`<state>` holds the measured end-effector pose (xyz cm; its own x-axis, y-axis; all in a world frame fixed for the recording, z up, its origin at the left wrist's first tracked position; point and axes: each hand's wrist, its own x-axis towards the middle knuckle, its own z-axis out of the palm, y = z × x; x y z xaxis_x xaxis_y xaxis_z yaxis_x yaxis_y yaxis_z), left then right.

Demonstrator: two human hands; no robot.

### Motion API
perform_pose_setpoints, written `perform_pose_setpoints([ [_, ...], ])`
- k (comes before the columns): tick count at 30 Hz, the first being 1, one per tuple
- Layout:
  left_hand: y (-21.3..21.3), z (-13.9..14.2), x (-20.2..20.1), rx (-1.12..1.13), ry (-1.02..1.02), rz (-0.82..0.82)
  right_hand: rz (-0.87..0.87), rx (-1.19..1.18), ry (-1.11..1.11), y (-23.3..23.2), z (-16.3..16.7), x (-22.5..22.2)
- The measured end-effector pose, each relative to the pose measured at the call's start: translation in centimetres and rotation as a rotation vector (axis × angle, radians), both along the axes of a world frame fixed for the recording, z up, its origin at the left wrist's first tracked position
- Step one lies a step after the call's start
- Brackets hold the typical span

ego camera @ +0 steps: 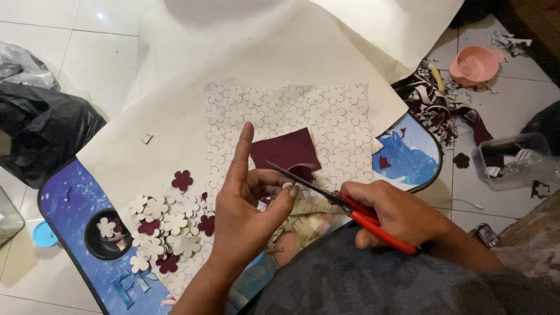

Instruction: The person uses red-handled scissors to cut flower-shaped pieces from a sheet of maroon material that has a pre-drawn pattern. The cut shapes are placed on the table next to a pile of previously cut white and maroon pieces.

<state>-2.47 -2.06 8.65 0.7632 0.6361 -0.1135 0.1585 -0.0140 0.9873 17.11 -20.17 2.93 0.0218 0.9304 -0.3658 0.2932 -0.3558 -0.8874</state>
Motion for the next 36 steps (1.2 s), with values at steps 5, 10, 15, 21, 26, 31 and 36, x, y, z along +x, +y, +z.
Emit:
perform_pose_setpoints([
  [5,1.9,1.5,-0.1,0.096,0.367,-0.086,-0.077,0.051,0.036,0.0,-0.1,0.1],
  [10,4.4,2.3,-2.4,0.516,0.756,-0.12,-0.153,0.064,0.063,-0.3,-0.2,0.3],
  [15,3.8,-1.2,-1.4,1.189,0.521,0.046,-0.216,0.047,0.112,-0.5,-0.2,0.3],
  [21,-0.7,-7.4,3.3,1.294,0.151,-0.193,-0.238,0.026,0.047,-0.7,-0.2,0.5],
  [26,-1.5,-7.9,3.0,1.269,0.154,-0.228,-0.266,0.015,0.113,-0.8,-0.4,0.7],
  [31,-1.3,-7.9,2.8,1.253,0.156,-0.225,-0.253,0.053,0.279,-0.9,-1.6,0.9],
  [36,-0.6,-8.3,3.1,0.986,0.033,-0.159,-0.165,0.287,0.582,-0.7,-4.3,2.3],
])
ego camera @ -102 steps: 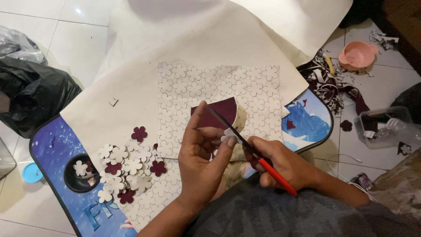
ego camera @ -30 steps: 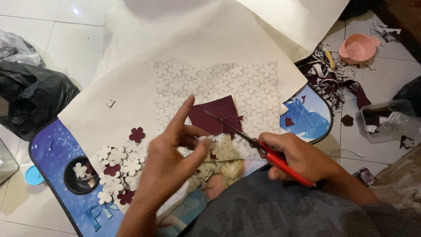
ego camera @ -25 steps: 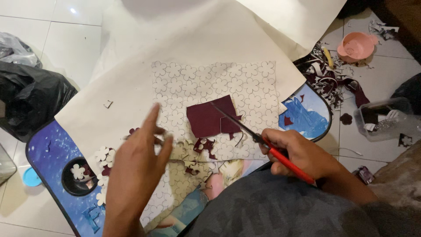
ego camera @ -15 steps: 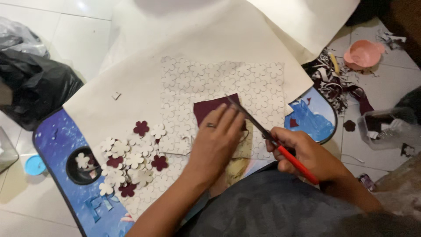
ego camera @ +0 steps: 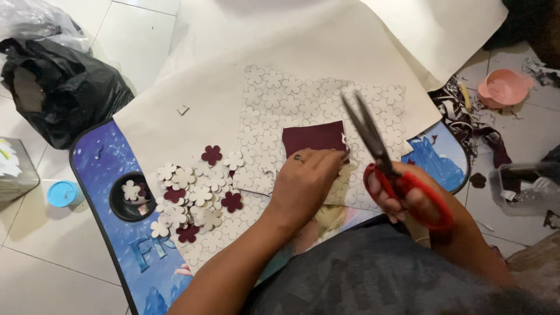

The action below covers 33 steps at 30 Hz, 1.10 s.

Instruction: The person uses red-handled scissors to cut flower-shaped pieces from a sheet of maroon material that has a pre-drawn pattern. The cut shapes are placed on the table next to a pile of previously cut white and maroon pieces.

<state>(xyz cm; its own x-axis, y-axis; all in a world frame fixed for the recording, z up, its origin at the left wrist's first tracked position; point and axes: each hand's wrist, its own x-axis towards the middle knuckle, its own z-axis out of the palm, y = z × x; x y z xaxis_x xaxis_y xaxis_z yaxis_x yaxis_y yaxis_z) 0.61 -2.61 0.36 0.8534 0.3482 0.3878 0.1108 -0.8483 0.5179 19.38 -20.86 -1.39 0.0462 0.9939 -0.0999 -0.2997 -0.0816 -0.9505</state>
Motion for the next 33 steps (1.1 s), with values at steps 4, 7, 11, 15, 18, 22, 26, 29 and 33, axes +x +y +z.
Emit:
perform_pose_setpoints([
  [4,0.8,0.0,0.0,-0.865,-0.001,0.381,0.184,0.15,0.431,3.4,-2.9,1.5],
  [7,2.6,-0.2,0.1,-1.271,-0.365,0.349,0.119,0.12,0.511,4.2,-3.8,1.3],
  [11,3.9,-0.6,-0.4,-1.374,-0.535,0.28,0.056,0.031,0.479,4.4,-3.8,0.8],
  [15,3.9,-0.8,-0.8,-1.309,-0.432,0.381,0.028,-0.042,0.439,4.7,-3.5,0.5],
  [18,3.7,-1.0,-0.8,-1.27,-0.404,0.39,0.006,-0.037,0.416,4.3,-3.3,0.3],
  [22,3.8,-1.4,-1.0,-1.267,-0.497,0.363,-0.009,0.029,0.364,4.0,-3.4,-0.3],
  [26,3.5,-1.1,-1.4,-1.223,-0.536,0.31,-0.053,0.032,0.262,4.0,-3.1,-0.7],
  [29,3.2,0.3,-1.7,-1.252,-0.527,0.301,-0.037,0.093,0.186,4.2,-2.2,-1.9],
  [33,2.0,2.8,-2.2,-1.236,-0.508,0.286,-0.054,0.014,-0.101,4.1,0.3,-4.0],
])
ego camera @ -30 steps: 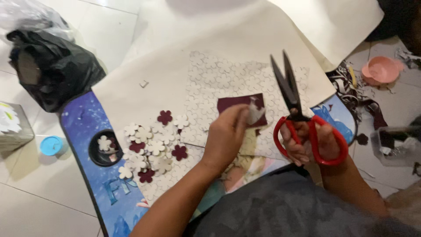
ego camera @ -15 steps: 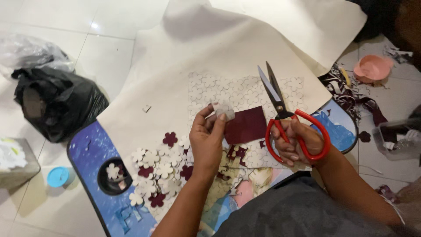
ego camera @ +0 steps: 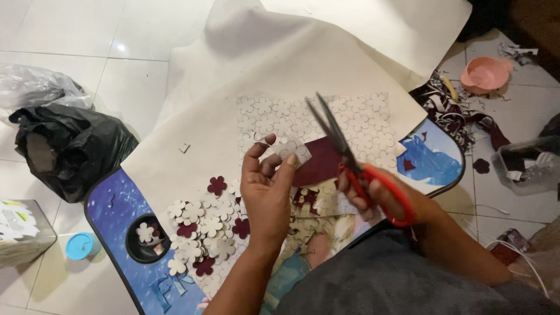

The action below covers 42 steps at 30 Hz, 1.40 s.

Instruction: The person uses red-handled scissors to cut flower-shaped pieces from a sheet of maroon material that has a pre-drawn pattern. The cut shapes are placed on the table next to a pile of previously cut white and maroon pieces.

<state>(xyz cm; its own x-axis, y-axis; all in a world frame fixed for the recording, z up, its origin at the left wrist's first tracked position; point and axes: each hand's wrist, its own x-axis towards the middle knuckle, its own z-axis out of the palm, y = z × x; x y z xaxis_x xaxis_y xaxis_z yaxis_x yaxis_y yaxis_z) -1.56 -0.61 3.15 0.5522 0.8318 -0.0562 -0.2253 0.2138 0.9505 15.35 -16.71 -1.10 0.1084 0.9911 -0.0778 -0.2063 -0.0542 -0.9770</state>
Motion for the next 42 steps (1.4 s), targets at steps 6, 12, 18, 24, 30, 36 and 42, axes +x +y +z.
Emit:
perform_pose_setpoints([
  [6,-1.2,2.1,-0.4,0.01,-0.025,-0.058,0.008,-0.04,-0.12,-0.8,4.2,-2.6],
  [12,-2.4,2.5,-0.9,0.003,-0.001,-0.099,-0.024,-0.174,-0.292,-1.2,5.4,-3.2],
  [18,-3.1,1.8,-0.9,-0.007,0.007,-0.104,-0.04,-0.078,-0.324,-1.5,4.6,-3.3],
  [24,-3.7,1.3,-0.8,-0.002,-0.017,-0.109,-0.04,-0.148,-0.376,-1.7,4.4,-3.3],
  [30,-3.8,1.5,-1.0,-0.016,0.024,-0.133,-0.014,-0.159,-0.347,-2.0,4.8,-3.1],
  [36,-3.8,1.7,-1.3,-0.004,0.065,-0.137,-0.016,-0.161,-0.422,-2.1,4.2,-3.1],
  [42,-3.4,1.8,-1.4,0.034,0.047,-0.154,-0.023,-0.117,-0.492,-2.5,3.9,-2.9],
])
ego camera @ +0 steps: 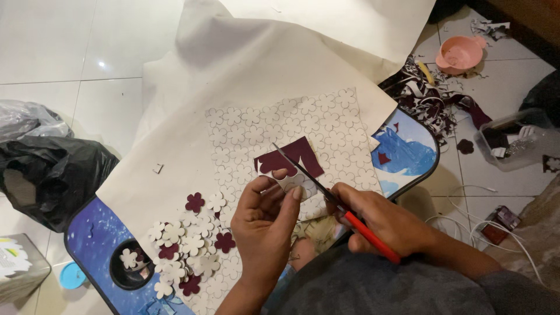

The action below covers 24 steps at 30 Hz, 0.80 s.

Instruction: The person uses red-handled scissors to cut flower-shaped pieces from a sheet of maroon material that has a pre-drawn pattern. The cut shapes are placed on the table next to a pile of previously cut white and maroon pieces.

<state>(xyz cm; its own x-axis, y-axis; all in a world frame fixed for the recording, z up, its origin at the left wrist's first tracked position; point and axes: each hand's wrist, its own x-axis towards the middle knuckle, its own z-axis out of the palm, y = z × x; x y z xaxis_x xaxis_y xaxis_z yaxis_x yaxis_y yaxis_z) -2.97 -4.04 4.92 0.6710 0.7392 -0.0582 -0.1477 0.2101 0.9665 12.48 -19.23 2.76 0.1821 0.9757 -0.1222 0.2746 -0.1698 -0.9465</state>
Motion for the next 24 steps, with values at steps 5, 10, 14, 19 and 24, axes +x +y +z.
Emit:
perform_pose_setpoints([
  [5,-0.2,0.1,0.0,0.039,0.042,0.017,0.017,-0.045,0.07,-0.4,0.8,0.0],
  [10,-0.7,0.2,0.0,-0.001,0.077,0.04,0.022,-0.055,0.064,-0.2,0.6,-0.1],
  [14,-0.9,0.2,0.0,-0.01,0.067,0.032,0.004,-0.022,0.062,-0.2,0.1,-0.3],
  [19,-0.5,0.3,0.0,-0.017,0.068,0.007,-0.004,-0.025,0.01,-0.3,-0.2,-0.2],
  [24,0.1,0.4,0.0,-0.005,0.022,0.007,-0.002,-0.007,0.035,-0.4,0.0,-0.1],
])
